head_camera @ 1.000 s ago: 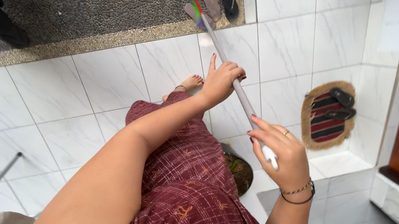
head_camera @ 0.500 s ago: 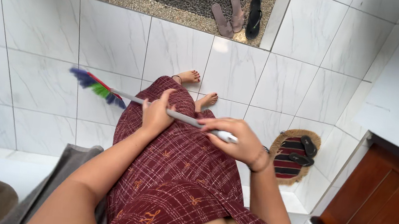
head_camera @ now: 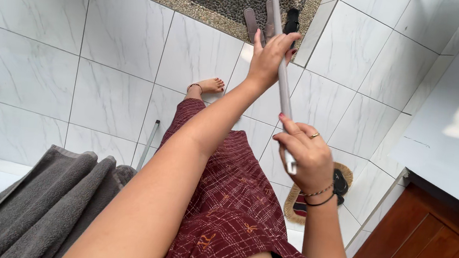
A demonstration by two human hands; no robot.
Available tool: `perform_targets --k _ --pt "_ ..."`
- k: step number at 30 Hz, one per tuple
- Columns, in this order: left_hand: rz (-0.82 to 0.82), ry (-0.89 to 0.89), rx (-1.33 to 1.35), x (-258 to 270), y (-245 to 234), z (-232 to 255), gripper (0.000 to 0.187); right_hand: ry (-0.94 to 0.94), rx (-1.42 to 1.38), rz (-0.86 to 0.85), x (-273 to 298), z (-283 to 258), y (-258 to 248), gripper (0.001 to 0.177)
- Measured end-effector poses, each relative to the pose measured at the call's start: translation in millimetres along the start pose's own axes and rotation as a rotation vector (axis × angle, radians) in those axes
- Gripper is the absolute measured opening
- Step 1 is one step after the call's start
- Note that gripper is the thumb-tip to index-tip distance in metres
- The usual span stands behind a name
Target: The person sweeps a tiled floor with a broom, moving from an indoor room past a baby bouncer and storage shelves, through a doorway, and into an entryway area with a doormat and parked scooter. The person continues sweeping the tiled floor near a clothes drying rack and a cardboard box.
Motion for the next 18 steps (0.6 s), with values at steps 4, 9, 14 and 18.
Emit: perform_targets --k 4,9,14,18 --pt "-0.326 -0.113 -0.093 57.3 -22.4 -20.9 0.022 0.031 -0.123 -0.179 32.9 -1.3 39.2 0.022" --pt "-0.895 0.018 -0.383 88.1 -9.5 -24.7 0.024 0.192 -0.383 -0.175 68.4 34.6 23.5 0.02" --pt "-0.269 0.062 -0.109 51.5 10.8 -9.4 0.022 0.127 -0.254 -0.078 67.1 36.1 5.9 0.019" --pt "-0.587 0.069 -0.163 102.9 10.5 -18.0 0.027 0.211 -0.298 -0.362 85.5 27.2 38.4 0.033"
Point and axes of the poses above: each hand's wrist, its own x-axis away from the middle knuckle, its own y-axis out of the palm, z = x × y, the point moved 5 cm from there along -x, towards the middle knuckle, and after that the axes turned 5 degrees about z, right-handed, at the moved point
